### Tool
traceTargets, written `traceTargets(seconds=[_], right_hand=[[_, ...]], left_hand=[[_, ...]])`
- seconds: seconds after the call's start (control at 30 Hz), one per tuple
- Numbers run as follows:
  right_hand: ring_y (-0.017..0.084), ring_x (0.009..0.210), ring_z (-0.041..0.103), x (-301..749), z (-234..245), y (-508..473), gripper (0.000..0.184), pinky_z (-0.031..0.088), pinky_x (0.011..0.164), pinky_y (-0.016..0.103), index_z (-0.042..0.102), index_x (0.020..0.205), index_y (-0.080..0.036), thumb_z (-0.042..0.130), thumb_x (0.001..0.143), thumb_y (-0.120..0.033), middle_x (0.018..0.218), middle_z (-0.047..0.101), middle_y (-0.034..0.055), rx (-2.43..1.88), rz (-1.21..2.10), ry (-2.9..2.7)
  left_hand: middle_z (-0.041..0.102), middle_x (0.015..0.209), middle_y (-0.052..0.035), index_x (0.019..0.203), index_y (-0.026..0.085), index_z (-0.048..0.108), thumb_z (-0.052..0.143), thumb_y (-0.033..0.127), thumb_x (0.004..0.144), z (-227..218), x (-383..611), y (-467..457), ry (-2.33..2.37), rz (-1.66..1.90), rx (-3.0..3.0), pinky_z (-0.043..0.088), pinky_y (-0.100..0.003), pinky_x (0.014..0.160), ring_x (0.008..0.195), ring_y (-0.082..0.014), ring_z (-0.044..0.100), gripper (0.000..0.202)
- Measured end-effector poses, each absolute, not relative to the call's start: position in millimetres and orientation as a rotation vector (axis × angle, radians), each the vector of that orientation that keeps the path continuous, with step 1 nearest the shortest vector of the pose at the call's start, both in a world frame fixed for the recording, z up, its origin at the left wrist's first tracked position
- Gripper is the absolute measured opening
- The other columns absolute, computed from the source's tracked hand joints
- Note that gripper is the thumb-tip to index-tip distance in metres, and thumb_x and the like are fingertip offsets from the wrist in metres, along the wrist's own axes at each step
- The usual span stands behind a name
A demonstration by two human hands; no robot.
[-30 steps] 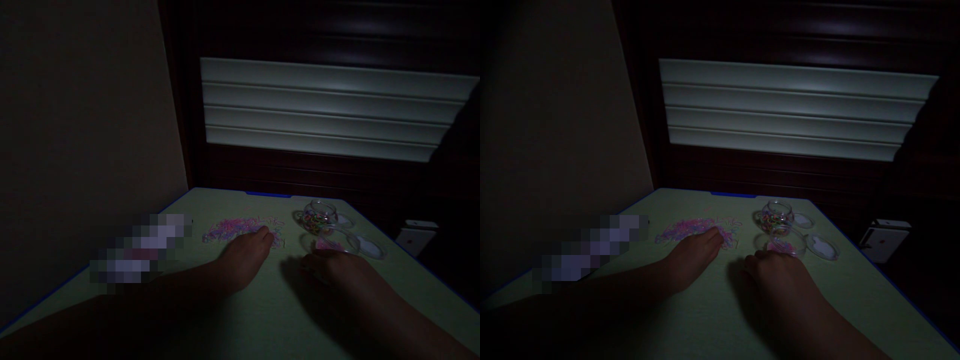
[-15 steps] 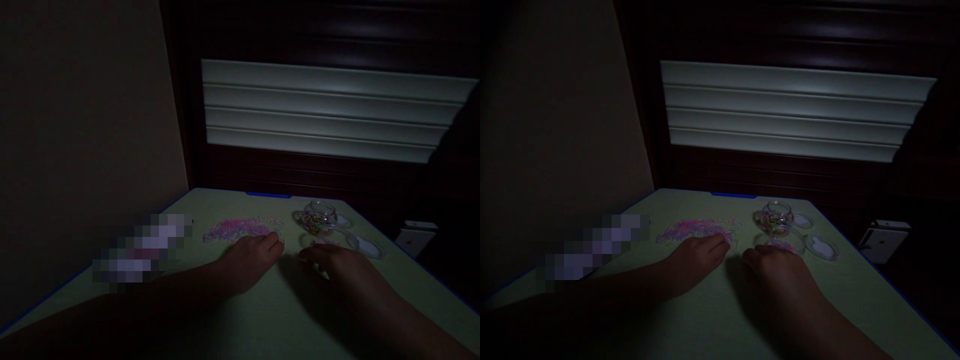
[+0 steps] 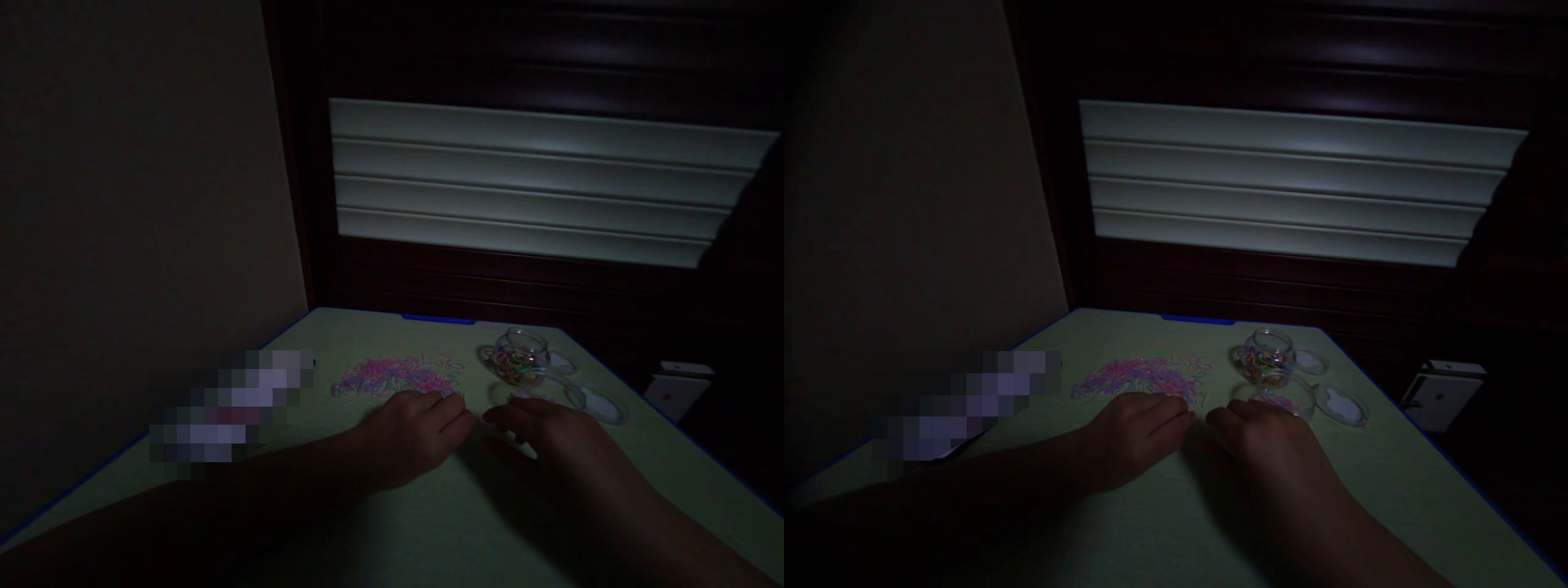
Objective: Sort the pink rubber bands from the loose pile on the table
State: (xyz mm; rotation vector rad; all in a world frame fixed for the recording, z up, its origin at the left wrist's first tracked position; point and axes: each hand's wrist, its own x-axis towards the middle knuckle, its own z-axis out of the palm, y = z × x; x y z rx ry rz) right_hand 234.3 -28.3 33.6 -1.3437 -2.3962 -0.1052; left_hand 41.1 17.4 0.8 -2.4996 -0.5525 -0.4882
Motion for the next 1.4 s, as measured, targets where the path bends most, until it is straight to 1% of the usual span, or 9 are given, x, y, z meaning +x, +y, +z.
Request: traceTargets(seconds=[0.23, 0.4, 0.47, 0.7, 0.8, 0.93, 1.07, 1.2, 1.4], right_hand=[[0.013, 0.063, 0.053, 234.5, 35.0, -29.0, 0.014, 0.036, 0.058, 0.023, 0.057, 0.07, -0.02, 0.045, 0.076, -0.014, 0.07, 0.058, 0.0015, -1.347, -0.062, -2.423], [0.013, 0.062, 0.053, 237.5, 32.0, -25.6, 0.023, 0.036, 0.057, 0.024, 0.06, 0.078, -0.02, 0.043, 0.071, -0.006, 0.07, 0.059, 0.0019, -1.31, -0.111, -2.454], [0.013, 0.062, 0.053, 238.3, 30.6, -24.4, 0.025, 0.036, 0.057, 0.024, 0.06, 0.078, -0.02, 0.043, 0.069, -0.004, 0.069, 0.059, 0.0019, -1.307, -0.13, -2.466], [0.014, 0.065, 0.054, 237.8, 29.9, -23.8, 0.023, 0.036, 0.059, 0.023, 0.06, 0.08, -0.019, 0.042, 0.075, -0.007, 0.071, 0.059, 0.0029, -1.332, -0.181, -2.458], [0.012, 0.063, 0.053, 237.6, 31.4, -24.1, 0.021, 0.034, 0.058, 0.023, 0.059, 0.075, -0.02, 0.042, 0.075, -0.006, 0.07, 0.058, 0.0015, -1.347, -0.174, -2.456], [0.012, 0.06, 0.051, 237.6, 32.7, -24.3, 0.02, 0.032, 0.054, 0.022, 0.057, 0.073, -0.02, 0.042, 0.075, -0.007, 0.067, 0.056, 0.0003, -1.356, -0.203, -2.475], [0.011, 0.059, 0.05, 238.2, 30.2, -23.1, 0.019, 0.03, 0.053, 0.023, 0.055, 0.072, -0.02, 0.042, 0.074, -0.006, 0.068, 0.055, -0.0007, -1.346, -0.241, -2.482], [0.012, 0.06, 0.049, 239.5, 27.5, -22.0, 0.019, 0.03, 0.053, 0.023, 0.053, 0.072, -0.02, 0.042, 0.072, -0.005, 0.067, 0.054, -0.001, -1.346, -0.258, -2.477], [0.012, 0.06, 0.049, 240.1, 28.4, -21.3, 0.019, 0.03, 0.052, 0.023, 0.053, 0.071, -0.019, 0.043, 0.07, -0.003, 0.068, 0.054, -0.0005, -1.346, -0.21, -2.511]], left_hand=[[0.052, 0.082, -0.004, 0.096, 0.014, 0.049, 0.034, 0.013, 0.087, 5.8, 41.1, 14.0, -0.515, -0.453, -2.481, 0.042, -0.024, 0.055, 0.068, -0.0129, 0.049, 0.017], [0.052, 0.08, -0.0038, 0.095, 0.014, 0.05, 0.035, 0.013, 0.086, 6.2, 41.4, 14.7, -0.488, -0.45, -2.487, 0.042, -0.025, 0.053, 0.067, -0.013, 0.049, 0.017], [0.052, 0.079, -0.0036, 0.095, 0.014, 0.05, 0.035, 0.013, 0.086, 4.8, 41.5, 15.6, -0.498, -0.464, -2.484, 0.042, -0.025, 0.053, 0.067, -0.0128, 0.049, 0.017], [0.051, 0.079, -0.0031, 0.094, 0.014, 0.049, 0.035, 0.012, 0.085, 3.4, 41.2, 16.0, -0.486, -0.445, -2.481, 0.039, -0.025, 0.052, 0.065, -0.0128, 0.048, 0.016], [0.05, 0.079, -0.0029, 0.092, 0.014, 0.048, 0.035, 0.013, 0.086, 4.4, 42.0, 15.4, -0.51, -0.452, -2.494, 0.038, -0.025, 0.051, 0.064, -0.0121, 0.047, 0.015], [0.05, 0.079, -0.0028, 0.088, 0.015, 0.048, 0.031, 0.02, 0.089, 5.6, 44.0, 14.8, -0.583, -0.498, -2.526, 0.039, -0.025, 0.052, 0.065, -0.0123, 0.048, 0.018], [0.051, 0.081, -0.0036, 0.092, 0.014, 0.047, 0.029, 0.027, 0.09, 6.6, 45.1, 14.5, -0.612, -0.484, -2.537, 0.041, -0.026, 0.055, 0.069, -0.0138, 0.05, 0.022], [0.051, 0.082, -0.0035, 0.095, 0.014, 0.047, 0.03, 0.026, 0.09, 6.7, 44.9, 15.4, -0.631, -0.456, -2.538, 0.04, -0.025, 0.053, 0.069, -0.0138, 0.05, 0.022], [0.051, 0.081, -0.0029, 0.089, 0.014, 0.048, 0.033, 0.023, 0.089, 3.3, 44.4, 19.3, -0.61, -0.481, -2.534, 0.04, -0.025, 0.05, 0.066, -0.0135, 0.05, 0.018]])
